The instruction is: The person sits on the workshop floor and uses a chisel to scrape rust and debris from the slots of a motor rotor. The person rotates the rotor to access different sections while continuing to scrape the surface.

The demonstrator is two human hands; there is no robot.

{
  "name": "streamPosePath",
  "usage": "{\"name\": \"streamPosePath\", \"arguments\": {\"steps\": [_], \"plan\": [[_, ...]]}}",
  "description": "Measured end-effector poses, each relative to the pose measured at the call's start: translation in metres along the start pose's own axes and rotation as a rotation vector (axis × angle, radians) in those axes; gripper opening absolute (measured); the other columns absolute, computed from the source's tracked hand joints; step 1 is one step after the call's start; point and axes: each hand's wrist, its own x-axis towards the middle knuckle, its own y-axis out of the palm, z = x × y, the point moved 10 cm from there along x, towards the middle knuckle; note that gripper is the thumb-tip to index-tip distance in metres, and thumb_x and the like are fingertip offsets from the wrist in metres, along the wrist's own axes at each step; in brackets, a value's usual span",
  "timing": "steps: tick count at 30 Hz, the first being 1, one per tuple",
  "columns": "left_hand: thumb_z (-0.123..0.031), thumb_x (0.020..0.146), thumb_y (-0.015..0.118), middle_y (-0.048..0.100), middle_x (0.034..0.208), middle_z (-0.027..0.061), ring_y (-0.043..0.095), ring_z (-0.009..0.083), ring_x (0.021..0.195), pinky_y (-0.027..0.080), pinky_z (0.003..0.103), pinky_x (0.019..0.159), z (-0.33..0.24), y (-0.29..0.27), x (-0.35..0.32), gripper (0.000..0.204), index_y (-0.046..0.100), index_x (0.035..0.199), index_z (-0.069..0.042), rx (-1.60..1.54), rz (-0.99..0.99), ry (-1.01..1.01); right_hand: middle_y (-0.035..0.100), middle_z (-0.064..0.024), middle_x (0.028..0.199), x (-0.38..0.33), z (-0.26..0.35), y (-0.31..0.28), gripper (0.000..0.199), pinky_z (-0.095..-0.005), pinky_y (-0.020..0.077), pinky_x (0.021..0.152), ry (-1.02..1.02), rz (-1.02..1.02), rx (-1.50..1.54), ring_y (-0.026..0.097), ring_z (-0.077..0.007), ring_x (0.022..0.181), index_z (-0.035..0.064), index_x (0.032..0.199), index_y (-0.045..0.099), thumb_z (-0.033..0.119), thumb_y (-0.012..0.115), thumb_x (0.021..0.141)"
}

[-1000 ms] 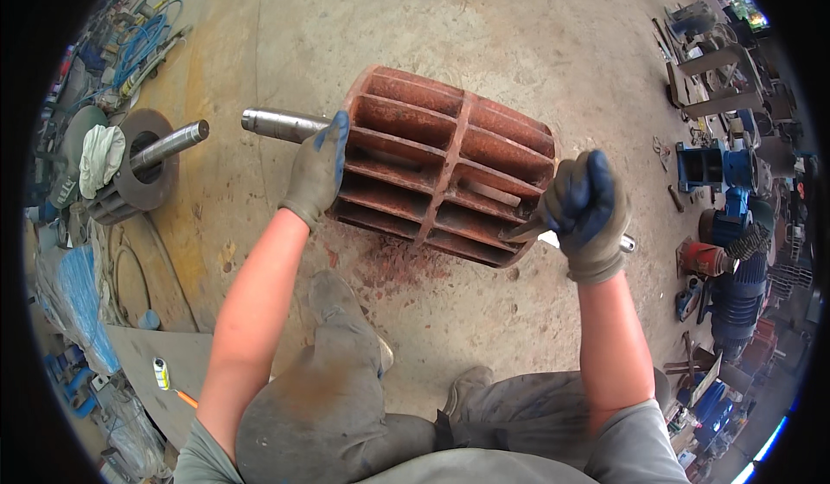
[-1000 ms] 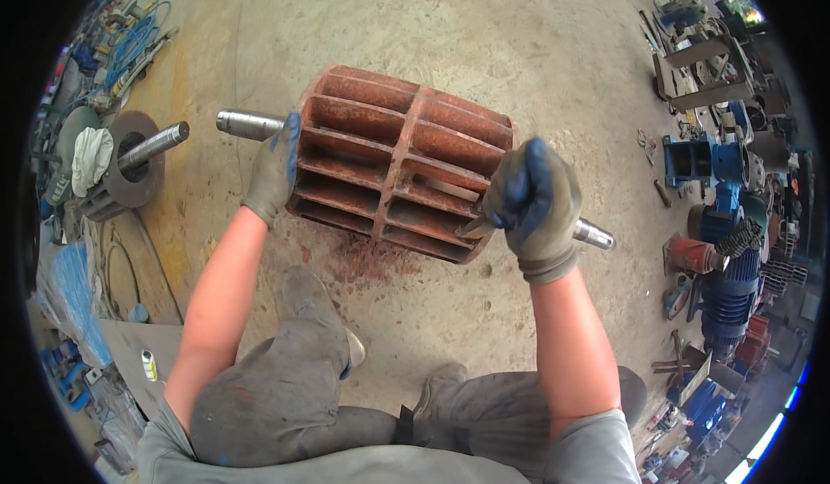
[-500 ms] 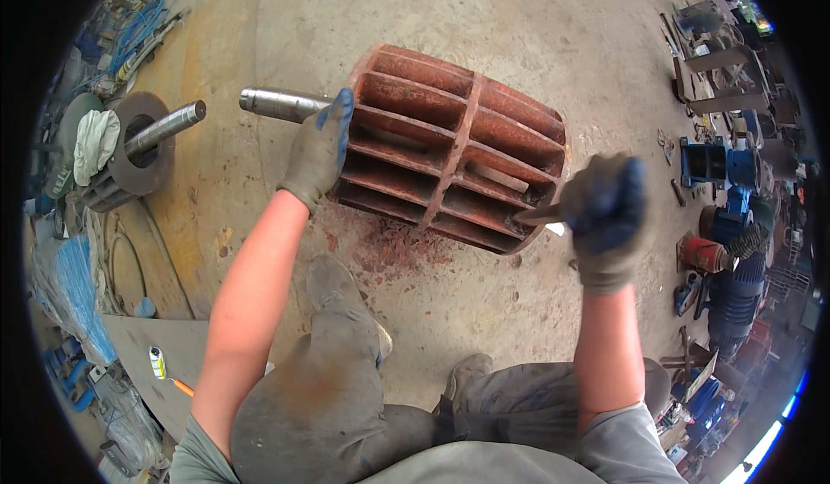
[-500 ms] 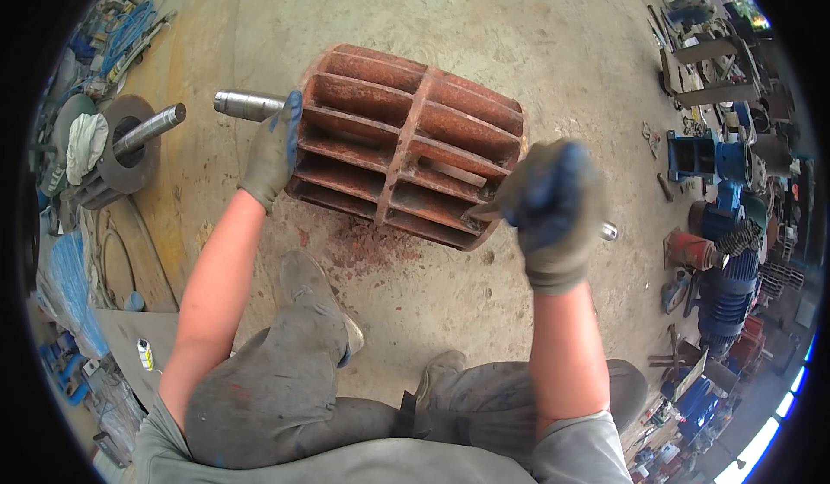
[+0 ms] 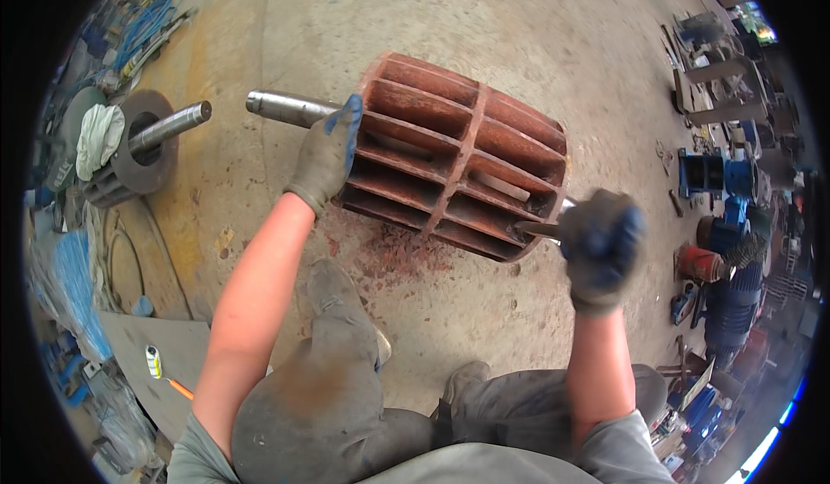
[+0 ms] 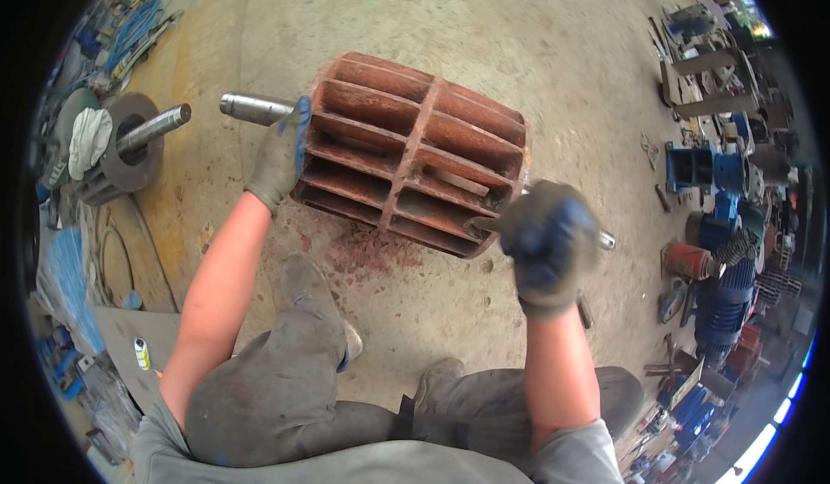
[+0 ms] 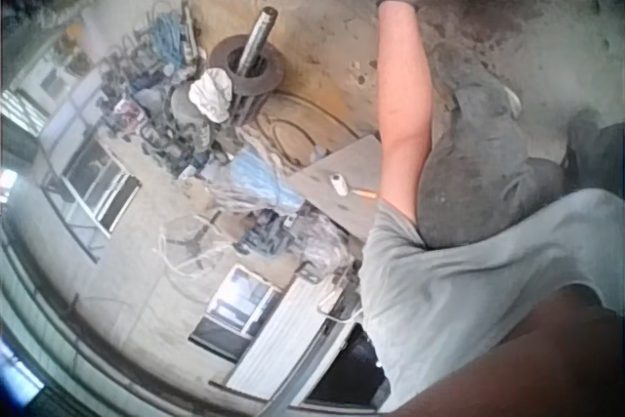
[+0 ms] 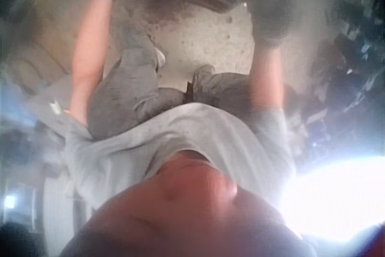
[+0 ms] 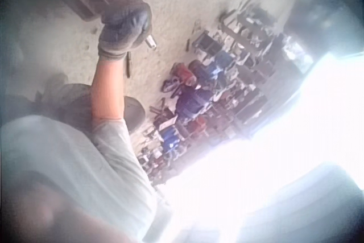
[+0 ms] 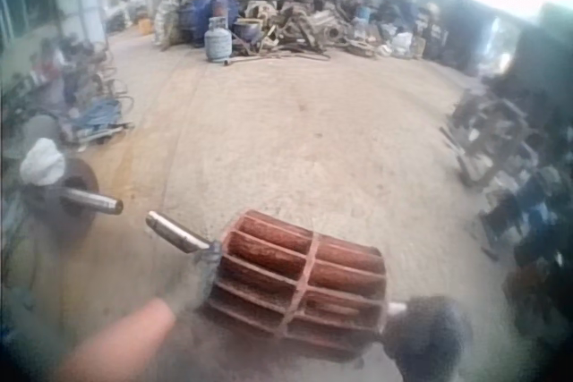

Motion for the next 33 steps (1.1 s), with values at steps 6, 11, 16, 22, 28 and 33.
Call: {"name": "streamPosePath", "arguments": {"steps": [6, 11, 16, 22, 28, 33], "plan": [[-0.073, 0.114, 0.047, 0.049, 0.077, 0.0076, 0.043, 0.0211, 0.078, 0.047, 0.042, 0.077, 0.004, -0.001, -0.002, 0.082, 0.066, 0.097, 0.004, 0.033, 0.007, -0.029, 0.041, -0.0033, 0.068, 0.003, -0.027, -0.014, 0.049, -0.0337, 0.0388, 0.052, 0.191, -0.011, -0.113, 0.045, -0.0178, 0.054, 0.0093, 0.085, 0.05, 0.049, 0.052, 0.114], [-0.073, 0.115, 0.045, 0.049, 0.077, 0.0088, 0.045, 0.022, 0.078, 0.047, 0.043, 0.078, 0.002, -0.001, 0.0, 0.082, 0.065, 0.096, 0.004, 0.023, 0.001, 0.049, 0.043, -0.0013, 0.069, -0.002, -0.02, -0.031, 0.05, -0.0348, 0.0399, 0.05, 0.072, -0.079, 0.221, 0.041, -0.0171, 0.052, 0.0123, 0.085, 0.05, 0.05, 0.046, 0.118], [-0.072, 0.116, 0.044, 0.049, 0.077, 0.0095, 0.044, 0.0226, 0.078, 0.047, 0.043, 0.079, 0.007, 0.0, 0.0, 0.081, 0.065, 0.096, 0.004, 0.032, 0.009, 0.032, 0.043, 0.0002, 0.071, 0.002, -0.022, -0.02, 0.047, -0.0334, 0.0381, 0.049, 0.162, 0.01, -0.06, 0.036, -0.0145, 0.051, 0.0135, 0.085, 0.049, 0.046, 0.043, 0.119], [-0.071, 0.116, 0.044, 0.05, 0.079, 0.0095, 0.045, 0.0224, 0.079, 0.048, 0.042, 0.081, 0.004, -0.001, -0.004, 0.081, 0.065, 0.097, 0.005, 0.026, 0.001, 0.027, 0.038, 0.0019, 0.068, 0.014, -0.013, -0.025, 0.047, -0.031, 0.0363, 0.048, 0.065, -0.047, 0.338, 0.034, -0.0119, 0.05, 0.0168, 0.085, 0.048, 0.043, 0.038, 0.123], [-0.069, 0.117, 0.045, 0.053, 0.082, 0.0103, 0.046, 0.0217, 0.083, 0.049, 0.042, 0.085, 0.001, -0.001, -0.004, 0.079, 0.066, 0.104, 0.006, 0.027, 0.001, 0.006, 0.042, 0.0002, 0.067, 0.023, -0.029, -0.017, 0.051, -0.0309, 0.0342, 0.045, 0.349, -0.053, -0.092, 0.036, -0.0134, 0.048, 0.0132, 0.084, 0.05, 0.05, 0.043, 0.12], [-0.065, 0.118, 0.048, 0.06, 0.09, 0.0086, 0.049, 0.0189, 0.09, 0.051, 0.039, 0.092, 0.0, 0.002, -0.008, 0.075, 0.069, 0.111, 0.007, -0.083, 0.017, -0.026, 0.036, 0.0043, 0.066, 0.033, 0.0, -0.009, 0.048, -0.0297, 0.0351, 0.047, 0.139, -0.086, 0.159, 0.033, -0.0106, 0.049, 0.0172, 0.084, 0.048, 0.047, 0.04, 0.122]]}}
